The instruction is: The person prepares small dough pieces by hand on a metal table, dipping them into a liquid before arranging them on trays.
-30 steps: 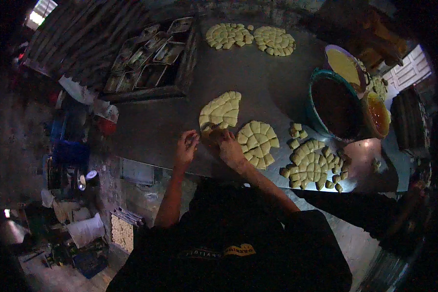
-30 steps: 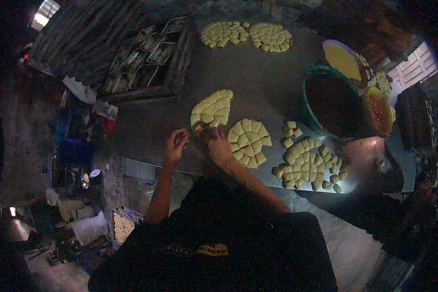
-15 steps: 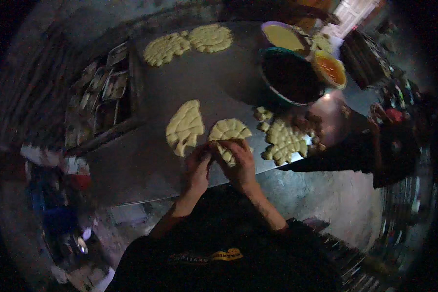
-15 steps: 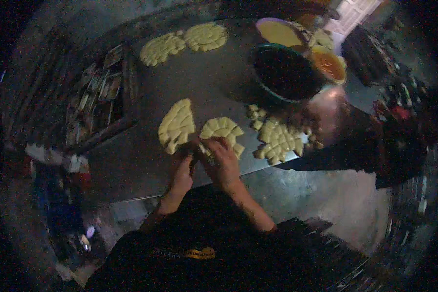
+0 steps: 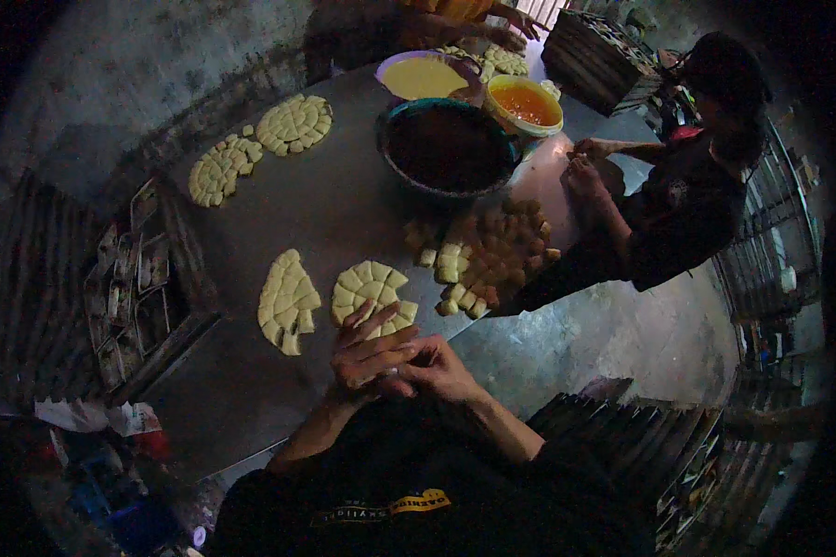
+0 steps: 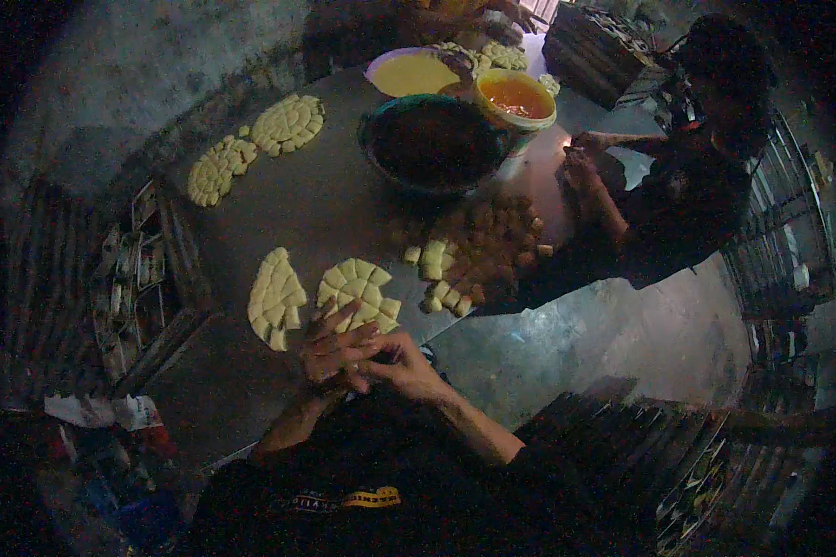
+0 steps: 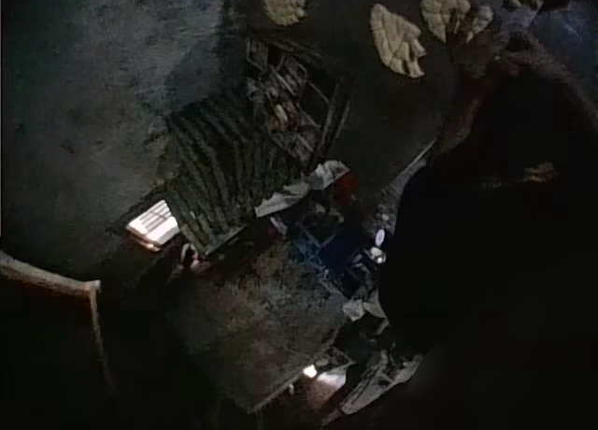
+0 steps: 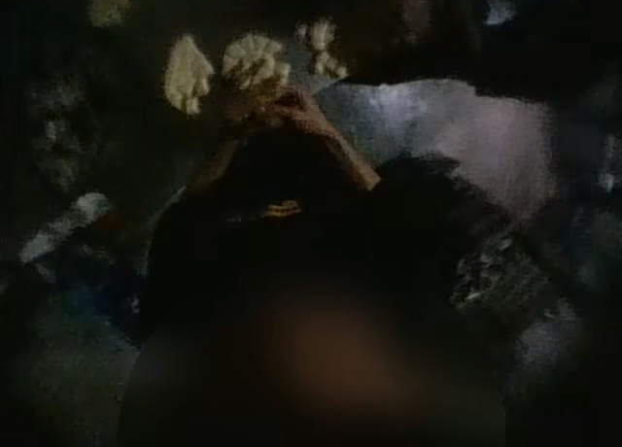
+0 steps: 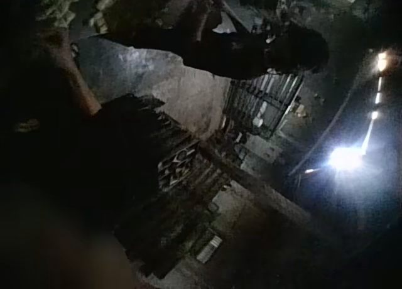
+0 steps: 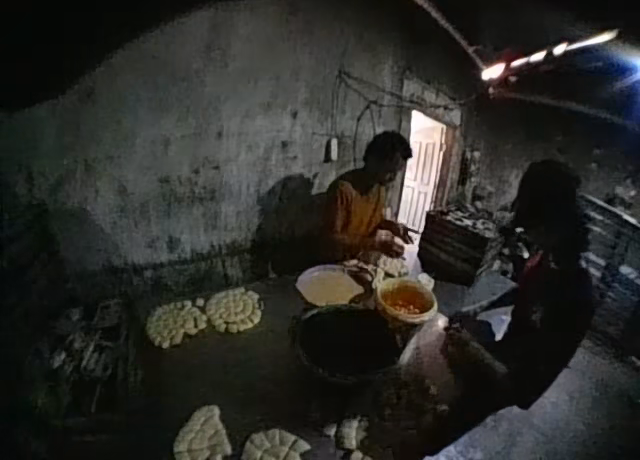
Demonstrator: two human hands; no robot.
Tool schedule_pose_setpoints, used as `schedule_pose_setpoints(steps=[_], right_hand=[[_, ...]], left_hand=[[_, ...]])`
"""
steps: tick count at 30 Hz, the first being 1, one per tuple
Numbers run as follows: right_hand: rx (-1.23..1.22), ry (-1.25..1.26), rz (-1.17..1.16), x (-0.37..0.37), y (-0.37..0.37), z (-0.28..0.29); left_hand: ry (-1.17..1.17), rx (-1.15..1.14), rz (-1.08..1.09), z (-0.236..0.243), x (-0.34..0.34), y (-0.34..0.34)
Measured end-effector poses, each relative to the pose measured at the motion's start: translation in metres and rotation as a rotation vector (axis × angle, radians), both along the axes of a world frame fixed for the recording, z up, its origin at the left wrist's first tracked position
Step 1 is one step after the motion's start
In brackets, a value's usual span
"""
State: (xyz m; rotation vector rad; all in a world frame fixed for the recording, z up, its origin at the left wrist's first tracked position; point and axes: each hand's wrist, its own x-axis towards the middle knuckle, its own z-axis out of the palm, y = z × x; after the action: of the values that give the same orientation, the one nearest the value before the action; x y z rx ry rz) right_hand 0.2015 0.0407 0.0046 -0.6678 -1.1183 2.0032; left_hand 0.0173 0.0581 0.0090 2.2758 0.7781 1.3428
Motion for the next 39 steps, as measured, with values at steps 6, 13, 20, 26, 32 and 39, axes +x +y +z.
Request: schedule_pose_setpoints(steps=[6,13,20,26,32,39], right_hand=[[-0.001,0.133,0.265,0.025,0.026,0.025],[0.223,-0.152,0.105,0.09,0.123,0.015],[1.012,-1.251,-0.588,0.238,0.443,0.037],[0.992,-1.662,-0.39,0.297,0.563,-0.031],[1.029,-1.794,-0.227,0.356,0.608,-0.06],[0.534,-0.488,-0.302,0.288,0.563,-0.054]], left_hand=[[-0.205,-0.082,-0.119,-0.014,0.042,0.002],[-0.439,-0.401,0.219,-0.012,0.093,0.034],[-0.702,-0.709,0.562,-0.007,0.067,0.025],[-0.78,-0.866,0.778,-0.049,0.029,-0.038],[-0.74,-0.936,0.909,-0.062,0.028,-0.064],[-0.783,-0.96,0.883,-0.053,0.009,-0.056]])
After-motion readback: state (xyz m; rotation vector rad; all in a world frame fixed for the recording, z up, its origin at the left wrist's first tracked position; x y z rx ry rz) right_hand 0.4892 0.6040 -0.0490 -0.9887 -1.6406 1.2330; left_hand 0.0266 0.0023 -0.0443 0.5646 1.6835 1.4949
